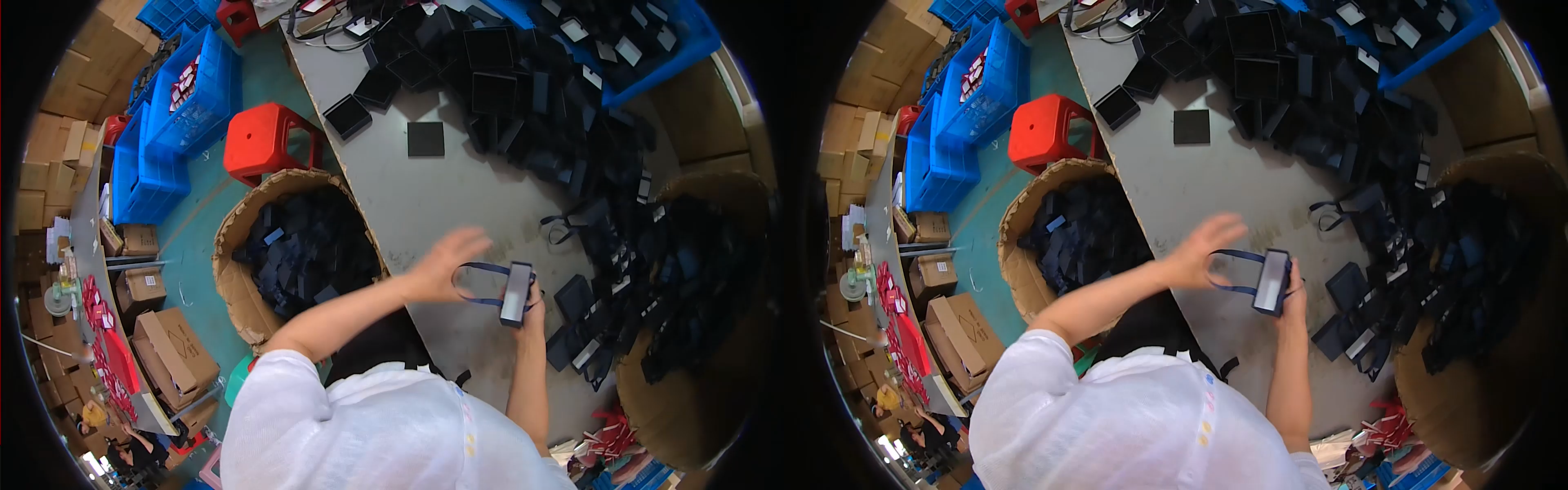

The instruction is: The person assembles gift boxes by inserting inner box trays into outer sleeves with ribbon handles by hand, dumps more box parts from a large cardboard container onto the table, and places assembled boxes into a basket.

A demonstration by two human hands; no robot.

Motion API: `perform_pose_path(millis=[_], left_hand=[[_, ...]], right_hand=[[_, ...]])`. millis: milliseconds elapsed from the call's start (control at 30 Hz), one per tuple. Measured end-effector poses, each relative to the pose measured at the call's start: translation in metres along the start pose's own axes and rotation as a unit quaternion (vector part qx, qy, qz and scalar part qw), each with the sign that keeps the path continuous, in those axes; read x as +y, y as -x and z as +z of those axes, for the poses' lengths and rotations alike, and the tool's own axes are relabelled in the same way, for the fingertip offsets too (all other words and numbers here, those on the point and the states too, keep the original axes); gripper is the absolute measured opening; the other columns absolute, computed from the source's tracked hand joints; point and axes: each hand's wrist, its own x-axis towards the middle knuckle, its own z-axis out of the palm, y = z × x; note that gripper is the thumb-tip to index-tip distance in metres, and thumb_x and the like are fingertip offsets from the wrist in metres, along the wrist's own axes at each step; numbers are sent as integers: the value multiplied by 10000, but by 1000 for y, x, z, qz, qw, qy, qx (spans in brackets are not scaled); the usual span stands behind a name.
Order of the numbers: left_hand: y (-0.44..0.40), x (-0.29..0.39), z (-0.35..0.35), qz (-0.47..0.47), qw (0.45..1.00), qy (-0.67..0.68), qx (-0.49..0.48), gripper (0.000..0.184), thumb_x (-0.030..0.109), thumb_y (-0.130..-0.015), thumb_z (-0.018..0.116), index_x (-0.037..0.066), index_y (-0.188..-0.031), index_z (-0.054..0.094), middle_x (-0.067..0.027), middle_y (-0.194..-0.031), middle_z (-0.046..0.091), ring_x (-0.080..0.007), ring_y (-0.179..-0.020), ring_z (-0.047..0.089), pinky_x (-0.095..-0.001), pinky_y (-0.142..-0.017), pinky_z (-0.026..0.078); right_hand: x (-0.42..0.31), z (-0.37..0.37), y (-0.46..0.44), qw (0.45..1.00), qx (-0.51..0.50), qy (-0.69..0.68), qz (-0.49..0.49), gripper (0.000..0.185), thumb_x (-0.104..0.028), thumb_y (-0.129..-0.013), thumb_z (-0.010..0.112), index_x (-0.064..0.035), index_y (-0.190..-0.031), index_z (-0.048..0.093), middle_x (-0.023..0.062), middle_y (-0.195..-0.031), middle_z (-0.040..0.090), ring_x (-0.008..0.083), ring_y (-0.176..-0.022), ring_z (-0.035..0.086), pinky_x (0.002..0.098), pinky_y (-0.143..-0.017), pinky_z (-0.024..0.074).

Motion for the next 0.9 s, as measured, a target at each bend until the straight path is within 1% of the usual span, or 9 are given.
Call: perform_pose_path(millis=[100,167,233,300,467,500,633,800,900], left_hand=[[-19,-118,-59,-113,968,-154,162,718,175,-671,664,4,-1323,418,-266,-1355,393,-434,-1287,331,-478,-1074,296],[-38,-173,-127,-169,884,-369,231,836,231,-656,707,48,-1386,345,-240,-1415,315,-446,-1305,277,-544,-1073,251],[-48,-210,-176,-302,806,-439,257,914,304,-621,753,93,-1402,329,-213,-1417,310,-426,-1297,292,-547,-1063,260],[-54,-232,-205,-454,798,-344,194,920,369,-589,776,112,-1370,365,-197,-1340,382,-410,-1248,349,-506,-1013,333],[-18,-133,-106,-313,873,-241,286,812,284,-576,734,44,-1281,412,-208,-1084,452,-376,-1024,450,-473,-853,409],[-6,-111,-71,-232,915,-204,260,849,275,-572,736,57,-1318,394,-204,-1086,451,-369,-1003,449,-482,-854,401],[36,-53,25,-140,980,-121,73,906,237,-565,754,79,-1374,378,-168,-1287,406,-364,-1170,390,-475,-994,326],[75,-56,7,-85,957,-245,-131,829,128,-617,714,131,-1385,403,-61,-1519,218,-371,-1396,168,-534,-1131,160],[90,-48,3,-111,967,-227,36,718,0,-658,610,86,-1350,434,-126,-1469,288,-386,-1343,261,-514,-1098,236]], right_hand=[[-18,-12,0,998,65,-3,-24,396,-431,-917,555,-78,-1081,626,38,-884,660,161,-743,630,282,-641,511],[-15,-40,-11,997,74,6,-30,401,-434,-927,534,-73,-1073,628,51,-929,664,181,-784,636,320,-669,525],[-19,-43,-9,995,97,-21,-16,378,-425,-928,534,-86,-1067,629,49,-928,661,191,-787,636,325,-677,528],[-23,-32,-3,995,99,-23,-16,359,-420,-925,539,-101,-1066,626,42,-932,659,197,-788,637,329,-690,531],[-20,-30,-12,998,61,19,-4,385,-423,-934,523,-97,-1123,606,24,-1069,637,197,-945,608,352,-842,491],[-19,-26,-13,998,52,21,-4,379,-429,-938,516,-111,-1126,602,14,-1070,629,187,-962,596,350,-839,487],[-17,-33,-17,997,15,78,-1,393,-450,-926,529,-117,-1124,598,14,-1050,628,185,-946,597,339,-811,490],[-11,-40,9,993,20,109,-39,421,-474,-911,544,-106,-1109,602,21,-1021,632,188,-916,605,326,-802,492],[0,-45,26,992,60,104,-48,445,-470,-916,539,-65,-1089,610,37,-1020,639,187,-900,617,321,-805,503]])
